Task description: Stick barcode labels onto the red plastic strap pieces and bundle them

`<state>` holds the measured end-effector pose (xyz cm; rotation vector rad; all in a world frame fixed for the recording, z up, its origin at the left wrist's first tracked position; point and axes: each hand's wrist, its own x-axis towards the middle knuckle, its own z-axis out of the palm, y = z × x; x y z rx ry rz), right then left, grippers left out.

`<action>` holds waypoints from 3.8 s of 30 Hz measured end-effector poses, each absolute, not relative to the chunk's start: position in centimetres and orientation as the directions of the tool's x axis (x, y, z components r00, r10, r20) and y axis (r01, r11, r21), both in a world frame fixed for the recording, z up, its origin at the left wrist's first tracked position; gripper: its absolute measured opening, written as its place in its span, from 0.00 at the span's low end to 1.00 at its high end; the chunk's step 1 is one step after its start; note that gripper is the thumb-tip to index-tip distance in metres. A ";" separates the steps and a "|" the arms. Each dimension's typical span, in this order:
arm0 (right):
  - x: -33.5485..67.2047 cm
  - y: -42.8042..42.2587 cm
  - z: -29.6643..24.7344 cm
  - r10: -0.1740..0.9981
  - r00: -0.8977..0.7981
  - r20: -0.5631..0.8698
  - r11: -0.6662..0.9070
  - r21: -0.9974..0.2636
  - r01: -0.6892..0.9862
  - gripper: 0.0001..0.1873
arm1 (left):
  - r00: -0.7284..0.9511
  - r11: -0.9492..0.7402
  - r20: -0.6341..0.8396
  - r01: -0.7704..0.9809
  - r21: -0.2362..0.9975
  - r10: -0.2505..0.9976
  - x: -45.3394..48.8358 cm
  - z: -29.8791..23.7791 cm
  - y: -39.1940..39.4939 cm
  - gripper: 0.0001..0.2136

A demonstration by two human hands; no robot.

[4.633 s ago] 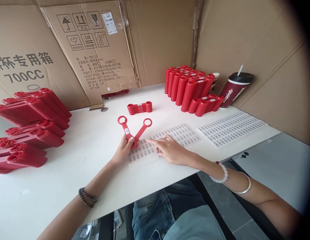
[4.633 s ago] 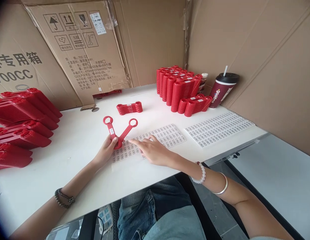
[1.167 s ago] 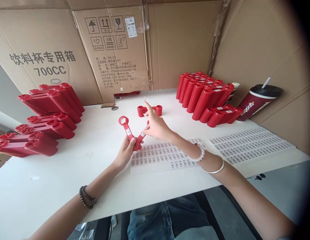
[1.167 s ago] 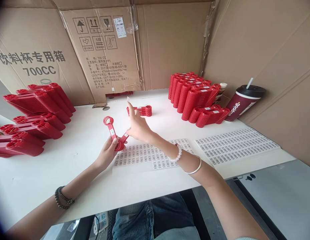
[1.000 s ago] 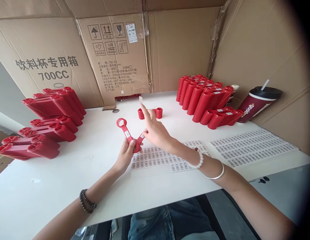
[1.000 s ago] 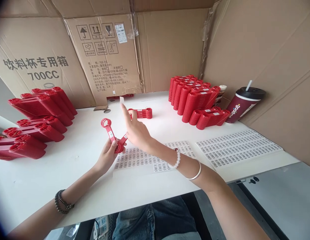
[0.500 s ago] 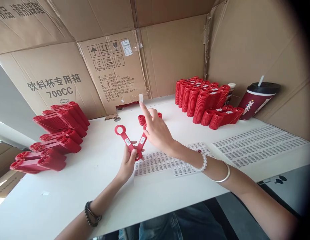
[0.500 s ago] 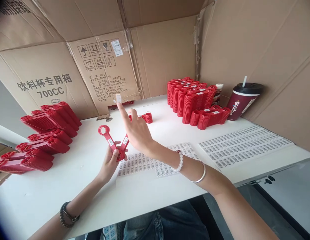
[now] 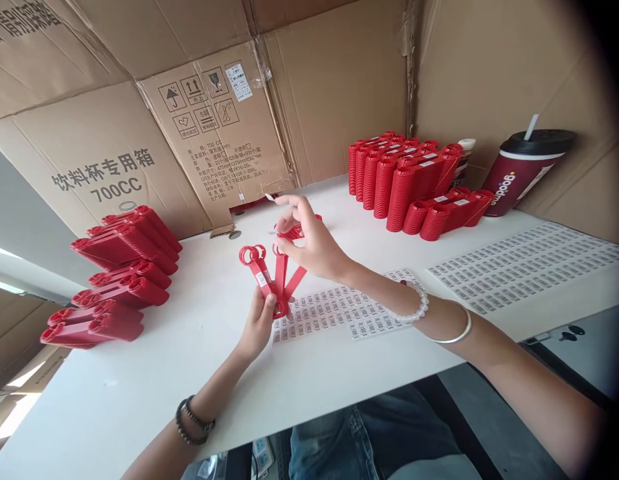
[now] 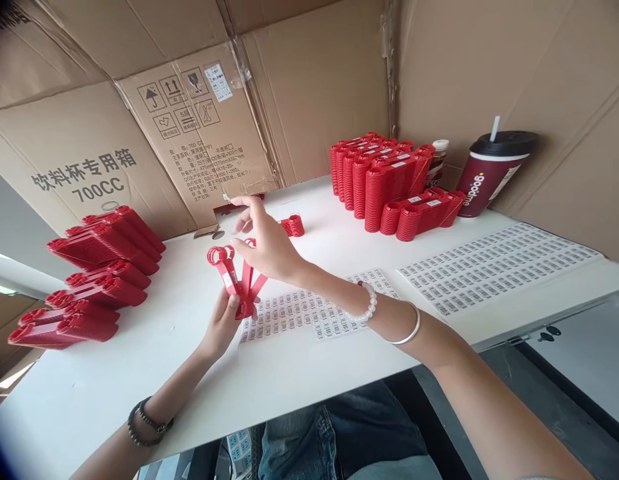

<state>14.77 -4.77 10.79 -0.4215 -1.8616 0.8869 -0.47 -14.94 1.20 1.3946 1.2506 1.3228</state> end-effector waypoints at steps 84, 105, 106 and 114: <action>16.7 -3.3 12.0 0.631 -0.629 0.454 0.696 -0.690 0.200 0.08 | -0.104 -0.119 0.124 0.053 0.992 0.987 -0.4 1.4 -14.3 0.19; 14.6 -3.9 9.5 0.722 -0.622 0.303 0.625 -0.670 0.401 0.02 | -0.198 -0.154 0.140 -0.061 0.986 0.970 -0.3 2.0 -14.6 0.19; 14.5 -3.8 9.5 0.729 -0.614 0.302 0.624 -0.661 0.416 0.02 | -0.196 -0.155 0.142 -0.050 0.987 0.970 -0.3 2.0 -14.6 0.19; 14.3 -3.8 9.4 0.748 -0.597 0.288 0.616 -0.636 0.464 0.03 | -0.190 -0.159 0.148 -0.040 0.986 0.971 -0.3 2.0 -14.6 0.19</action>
